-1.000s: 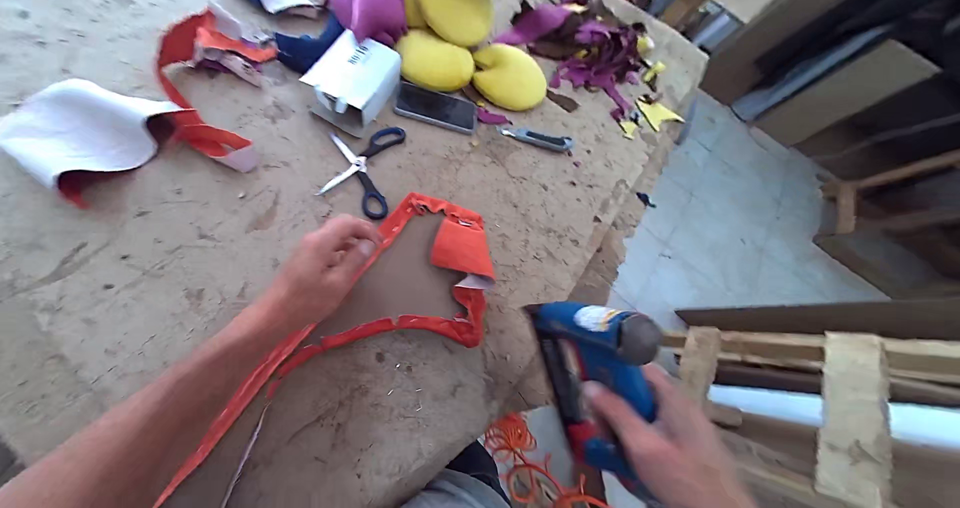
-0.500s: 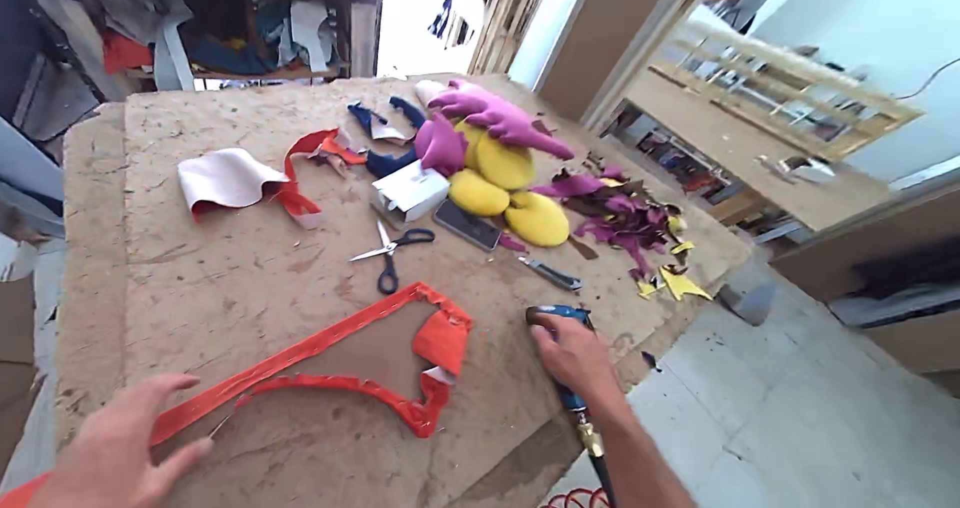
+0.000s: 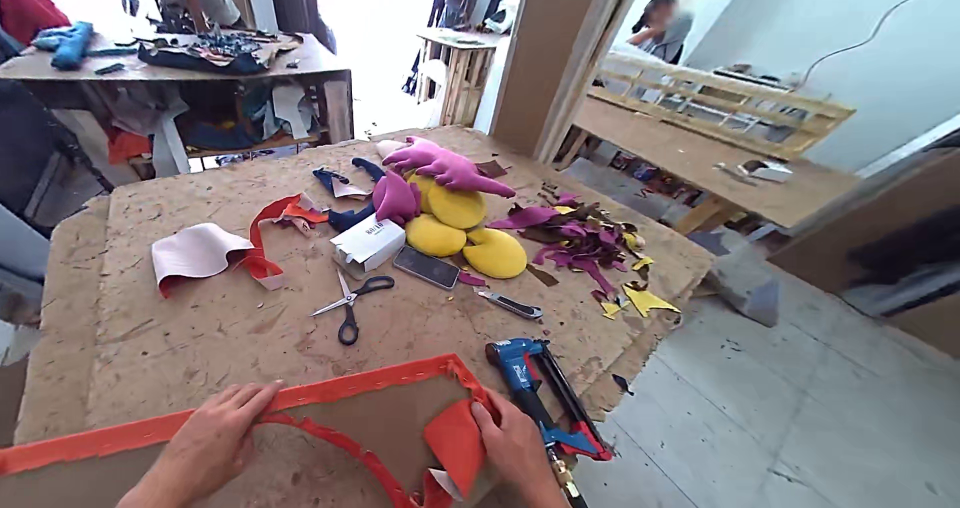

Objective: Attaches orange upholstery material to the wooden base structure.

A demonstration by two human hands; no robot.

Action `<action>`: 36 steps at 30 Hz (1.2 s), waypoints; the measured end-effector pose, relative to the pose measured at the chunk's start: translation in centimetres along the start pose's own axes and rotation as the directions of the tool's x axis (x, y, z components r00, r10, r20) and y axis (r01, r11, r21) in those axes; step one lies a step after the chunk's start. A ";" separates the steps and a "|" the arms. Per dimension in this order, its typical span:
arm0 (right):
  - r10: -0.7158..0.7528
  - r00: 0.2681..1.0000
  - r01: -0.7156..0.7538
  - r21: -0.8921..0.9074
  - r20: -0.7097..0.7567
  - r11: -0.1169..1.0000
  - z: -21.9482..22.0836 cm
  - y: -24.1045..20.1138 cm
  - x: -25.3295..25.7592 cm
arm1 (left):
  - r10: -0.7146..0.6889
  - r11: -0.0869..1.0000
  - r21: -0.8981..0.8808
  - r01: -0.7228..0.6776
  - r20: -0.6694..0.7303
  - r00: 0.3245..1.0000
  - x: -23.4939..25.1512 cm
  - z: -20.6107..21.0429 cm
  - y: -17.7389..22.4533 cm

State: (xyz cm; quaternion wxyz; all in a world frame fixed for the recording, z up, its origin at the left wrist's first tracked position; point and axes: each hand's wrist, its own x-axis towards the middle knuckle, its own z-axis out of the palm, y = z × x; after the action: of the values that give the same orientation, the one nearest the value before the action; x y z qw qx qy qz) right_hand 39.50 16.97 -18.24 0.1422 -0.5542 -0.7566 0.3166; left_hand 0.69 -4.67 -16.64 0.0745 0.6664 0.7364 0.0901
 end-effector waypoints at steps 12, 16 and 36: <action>-0.196 0.945 0.055 -0.463 -0.261 0.885 -1.2 12.0 -0.1 | -0.556 0.796 -0.211 0.567 0.112 0.823 16.5 3.9 6.0; -0.119 0.966 0.005 -0.447 -0.228 0.894 -4.8 10.8 3.6 | -0.672 0.740 -0.064 0.670 -0.005 0.741 19.8 7.0 7.6; -0.568 0.814 0.408 0.574 0.123 0.710 1.0 -8.5 4.4 | -0.439 0.505 -0.863 0.014 -0.243 0.865 8.3 -0.1 21.1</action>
State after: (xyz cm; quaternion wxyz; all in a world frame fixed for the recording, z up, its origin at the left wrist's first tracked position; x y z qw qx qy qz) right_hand 31.07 19.17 -14.15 0.2537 -0.2185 -0.7737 0.5379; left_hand 20.30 5.64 -11.59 0.2302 0.4035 0.6809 0.5662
